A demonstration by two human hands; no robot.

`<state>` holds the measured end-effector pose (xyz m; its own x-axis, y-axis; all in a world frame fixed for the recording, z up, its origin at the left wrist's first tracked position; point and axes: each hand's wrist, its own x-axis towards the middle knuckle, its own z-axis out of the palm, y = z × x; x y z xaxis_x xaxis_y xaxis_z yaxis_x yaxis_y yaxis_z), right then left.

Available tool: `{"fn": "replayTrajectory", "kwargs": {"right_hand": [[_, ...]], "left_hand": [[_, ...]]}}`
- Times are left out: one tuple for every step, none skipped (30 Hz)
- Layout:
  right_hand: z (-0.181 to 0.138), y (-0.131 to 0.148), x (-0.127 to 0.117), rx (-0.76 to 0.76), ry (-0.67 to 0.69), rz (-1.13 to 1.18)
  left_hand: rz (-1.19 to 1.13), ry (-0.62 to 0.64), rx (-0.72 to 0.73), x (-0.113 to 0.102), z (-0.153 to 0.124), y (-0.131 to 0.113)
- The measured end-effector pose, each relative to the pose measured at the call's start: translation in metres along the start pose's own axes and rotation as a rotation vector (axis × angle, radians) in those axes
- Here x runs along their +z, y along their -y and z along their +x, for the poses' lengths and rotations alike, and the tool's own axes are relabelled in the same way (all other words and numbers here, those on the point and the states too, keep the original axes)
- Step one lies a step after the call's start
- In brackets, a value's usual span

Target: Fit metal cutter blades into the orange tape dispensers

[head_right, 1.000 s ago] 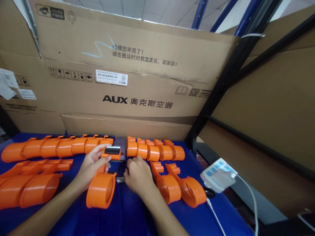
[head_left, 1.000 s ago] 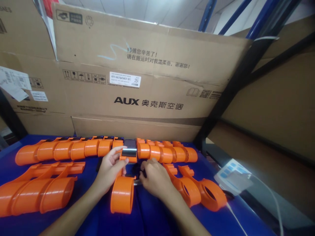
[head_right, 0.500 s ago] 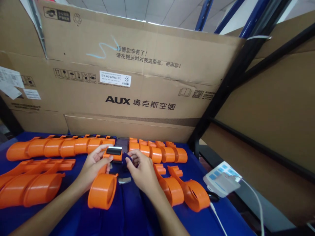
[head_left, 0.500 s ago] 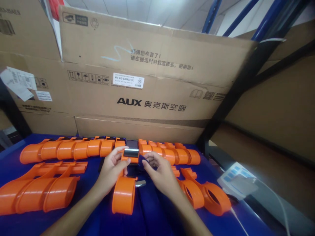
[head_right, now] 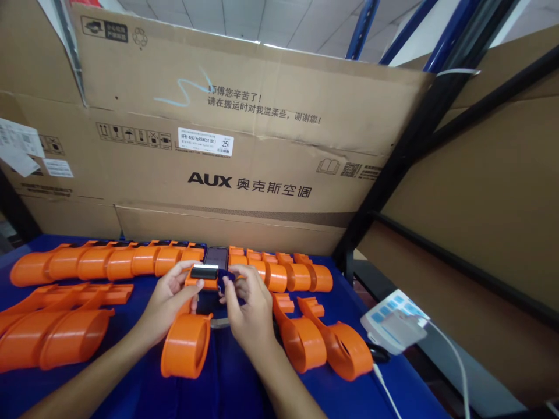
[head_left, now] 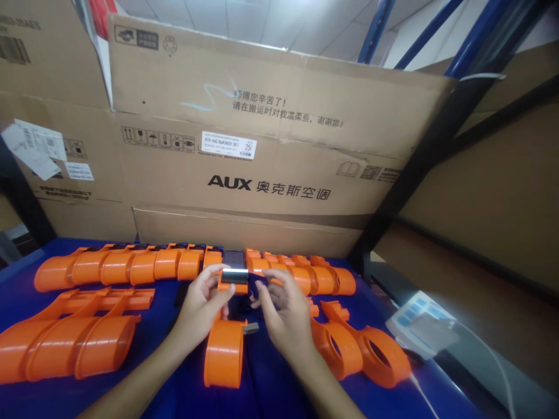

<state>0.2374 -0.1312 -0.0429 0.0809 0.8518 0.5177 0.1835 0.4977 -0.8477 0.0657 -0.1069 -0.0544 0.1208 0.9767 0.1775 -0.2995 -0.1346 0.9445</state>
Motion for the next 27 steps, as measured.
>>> {"fn": "replayTrajectory", "kwargs": {"right_hand": [[-0.001,-0.001,0.001,-0.009,-0.002,0.005],[-0.001,-0.002,0.002,-0.023,-0.001,0.001],[-0.001,-0.002,0.002,-0.044,0.002,-0.014],[-0.001,-0.003,0.002,-0.069,0.008,-0.040],[0.000,-0.003,0.001,-0.097,0.019,-0.077],[0.001,-0.003,0.000,-0.124,0.034,-0.122],[0.001,-0.002,-0.001,-0.149,0.050,-0.172],[0.002,-0.001,-0.002,-0.171,0.064,-0.221],[0.003,0.000,-0.003,-0.188,0.074,-0.265],[0.003,0.001,-0.004,-0.202,0.083,-0.300],[0.004,0.002,-0.005,-0.214,0.091,-0.325],[0.004,0.003,-0.005,-0.225,0.102,-0.341],[0.005,0.004,-0.006,-0.235,0.118,-0.352],[0.005,0.004,-0.006,-0.245,0.138,-0.359],[0.006,0.003,-0.007,-0.254,0.159,-0.364],[0.006,0.003,-0.007,-0.259,0.179,-0.368],[0.006,0.003,-0.008,-0.262,0.192,-0.370],[0.007,0.002,-0.008,-0.263,0.200,-0.371],[0.007,0.002,-0.008,-0.262,0.202,-0.372],[0.007,0.001,-0.009,-0.261,0.203,-0.373],[0.007,0.001,-0.009,-0.262,0.204,-0.376],[0.007,0.001,-0.009,-0.264,0.209,-0.381],[0.007,0.002,-0.009,-0.267,0.217,-0.388],[0.007,0.002,-0.009,-0.270,0.227,-0.396],[0.007,0.004,-0.009,-0.272,0.237,-0.403],[0.007,0.005,-0.009,-0.273,0.244,-0.408],[0.007,0.006,-0.009,-0.272,0.249,-0.409]], "left_hand": [[0.000,-0.005,-0.002,0.000,0.000,0.000],[0.000,-0.008,-0.002,0.000,0.000,-0.001],[-0.002,-0.010,0.000,0.000,0.000,-0.001],[-0.004,-0.011,0.005,0.000,0.000,-0.001],[-0.006,-0.012,0.012,0.000,0.000,-0.002],[-0.008,-0.016,0.019,0.000,0.000,-0.002],[-0.009,-0.019,0.023,0.000,0.000,-0.002],[-0.010,-0.022,0.025,0.000,0.000,-0.003],[-0.011,-0.022,0.025,0.000,0.000,-0.003],[-0.011,-0.018,0.023,0.000,0.000,-0.002],[-0.010,-0.012,0.021,0.000,0.000,-0.002],[-0.009,-0.005,0.021,0.000,-0.001,-0.001],[-0.008,0.002,0.022,-0.001,-0.001,-0.001],[-0.008,0.005,0.025,-0.001,-0.001,-0.001],[-0.007,0.007,0.028,-0.001,-0.001,0.000],[-0.007,0.008,0.029,-0.001,-0.001,0.000],[-0.007,0.006,0.028,-0.001,-0.001,0.000],[-0.008,0.003,0.026,-0.001,-0.001,-0.001],[-0.009,0.001,0.023,-0.001,-0.001,-0.001],[-0.011,-0.001,0.022,0.000,-0.001,-0.001],[-0.013,-0.002,0.021,0.000,-0.002,-0.002],[-0.017,-0.003,0.021,0.000,-0.002,-0.002],[-0.019,-0.002,0.022,0.001,-0.002,-0.002],[-0.020,-0.001,0.021,0.001,-0.002,-0.002],[-0.020,0.001,0.020,0.001,-0.002,-0.002],[-0.020,0.001,0.018,0.001,-0.003,-0.002],[-0.022,0.001,0.016,0.001,-0.003,-0.002]]}}
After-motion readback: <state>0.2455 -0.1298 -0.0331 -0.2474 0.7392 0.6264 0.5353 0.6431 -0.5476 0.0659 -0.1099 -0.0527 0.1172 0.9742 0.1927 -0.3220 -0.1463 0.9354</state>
